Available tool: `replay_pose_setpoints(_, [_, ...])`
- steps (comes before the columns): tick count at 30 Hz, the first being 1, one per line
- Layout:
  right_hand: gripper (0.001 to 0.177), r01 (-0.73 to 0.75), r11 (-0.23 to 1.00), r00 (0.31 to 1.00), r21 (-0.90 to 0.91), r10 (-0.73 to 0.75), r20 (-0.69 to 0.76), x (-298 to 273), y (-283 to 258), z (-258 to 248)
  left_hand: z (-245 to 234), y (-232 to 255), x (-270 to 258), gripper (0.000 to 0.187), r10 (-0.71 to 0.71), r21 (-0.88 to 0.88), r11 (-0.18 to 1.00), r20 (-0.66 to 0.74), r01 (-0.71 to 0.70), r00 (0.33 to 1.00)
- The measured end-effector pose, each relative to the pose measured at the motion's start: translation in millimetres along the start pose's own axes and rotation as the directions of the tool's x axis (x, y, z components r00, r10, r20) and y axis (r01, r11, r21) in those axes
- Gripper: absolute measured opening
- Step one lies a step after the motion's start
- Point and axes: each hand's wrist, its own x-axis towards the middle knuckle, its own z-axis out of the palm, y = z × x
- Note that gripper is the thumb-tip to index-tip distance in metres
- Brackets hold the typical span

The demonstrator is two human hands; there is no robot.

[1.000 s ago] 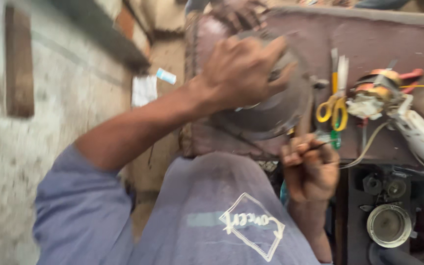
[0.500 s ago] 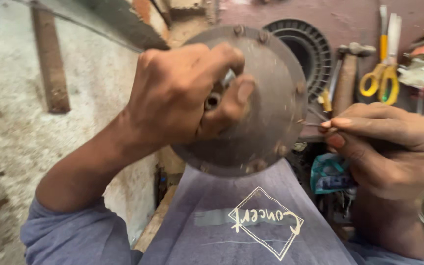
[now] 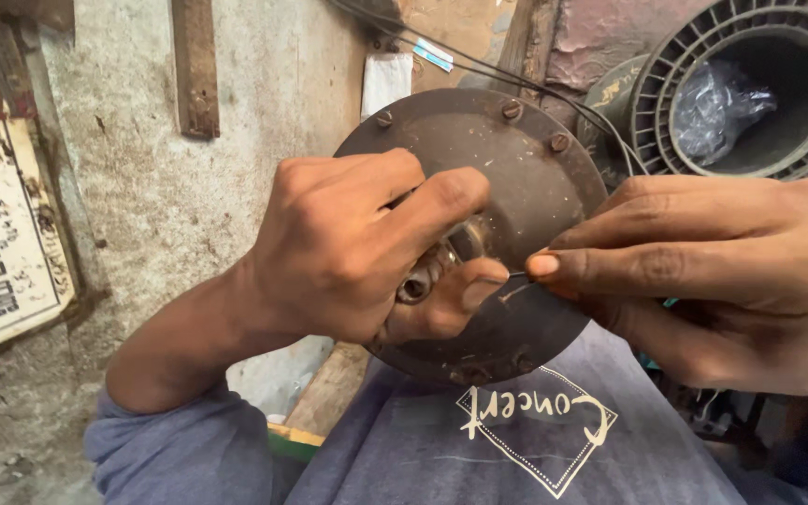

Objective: The person repairs an electrical motor by stripping wires, inserting them into a terminal block, and tightening the connections with a screwdriver. They then connect the motor to a power cord and test the assembly.

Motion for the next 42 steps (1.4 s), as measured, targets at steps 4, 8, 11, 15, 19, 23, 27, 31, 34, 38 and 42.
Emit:
replay_pose_setpoints(4, [0.035, 0.005, 1.0, 0.998, 0.012, -0.004, -0.064, 2, 1, 5, -2, -5, 4, 0.04, 0.017, -0.012, 1.0, 0.037, -0.017, 0.999])
replay_pose_setpoints(8, [0.034, -0.035, 0.997, 0.992, -0.064, 0.027, -0.123, 6, -10, 7, 5, -7, 11, 0.041, 0.036, -0.06, 0.998, 0.054, -0.033, 0.998])
replay_pose_setpoints(11, [0.032, -0.076, 0.993, 0.985, -0.091, 0.061, -0.161, 7, -15, 9, 11, -8, 15, 0.042, 0.071, -0.063, 0.996, 0.05, -0.068, 0.996])
replay_pose_setpoints(15, [0.035, -0.088, 0.987, 0.988, -0.137, 0.069, -0.139, -2, -16, 6, 14, -7, 18, 0.042, 0.079, -0.079, 0.994, 0.055, -0.074, 0.995])
replay_pose_setpoints(19, [0.034, -0.048, 0.984, 0.981, -0.169, 0.015, -0.192, -8, -15, 11, 14, -3, 19, 0.042, 0.086, -0.041, 0.996, 0.052, -0.084, 0.995])
replay_pose_setpoints(23, [0.039, -0.033, 0.979, 0.972, -0.204, -0.017, -0.236, -9, -15, 15, 17, -2, 19, 0.042, 0.083, -0.048, 0.996, 0.057, -0.081, 0.995])
replay_pose_setpoints(27, [0.036, -0.055, 0.968, 0.969, -0.245, -0.008, -0.248, -9, -17, 17, 21, -3, 15, 0.043, 0.062, -0.049, 0.997, 0.055, -0.059, 0.997])
replay_pose_setpoints(31, [0.033, -0.044, 0.964, 0.971, -0.264, -0.021, -0.236, -9, -15, 17, 24, -4, 11, 0.041, 0.037, -0.049, 0.998, 0.05, -0.034, 0.998])
replay_pose_setpoints(34, [0.032, -0.038, 0.962, 0.97, -0.27, -0.029, -0.24, -8, -12, 18, 25, -5, 10, 0.039, 0.033, -0.018, 0.999, 0.054, -0.032, 0.998])
replay_pose_setpoints(38, [0.031, -0.031, 0.953, 0.971, -0.303, -0.044, -0.237, -9, -10, 19, 28, -7, 10, 0.038, 0.02, -0.025, 1.0, 0.058, -0.018, 0.998])
replay_pose_setpoints(42, [0.032, -0.027, 0.955, 0.969, -0.297, -0.047, -0.242, -9, -9, 20, 29, -8, 11, 0.035, 0.021, -0.027, 0.999, 0.059, -0.02, 0.998])
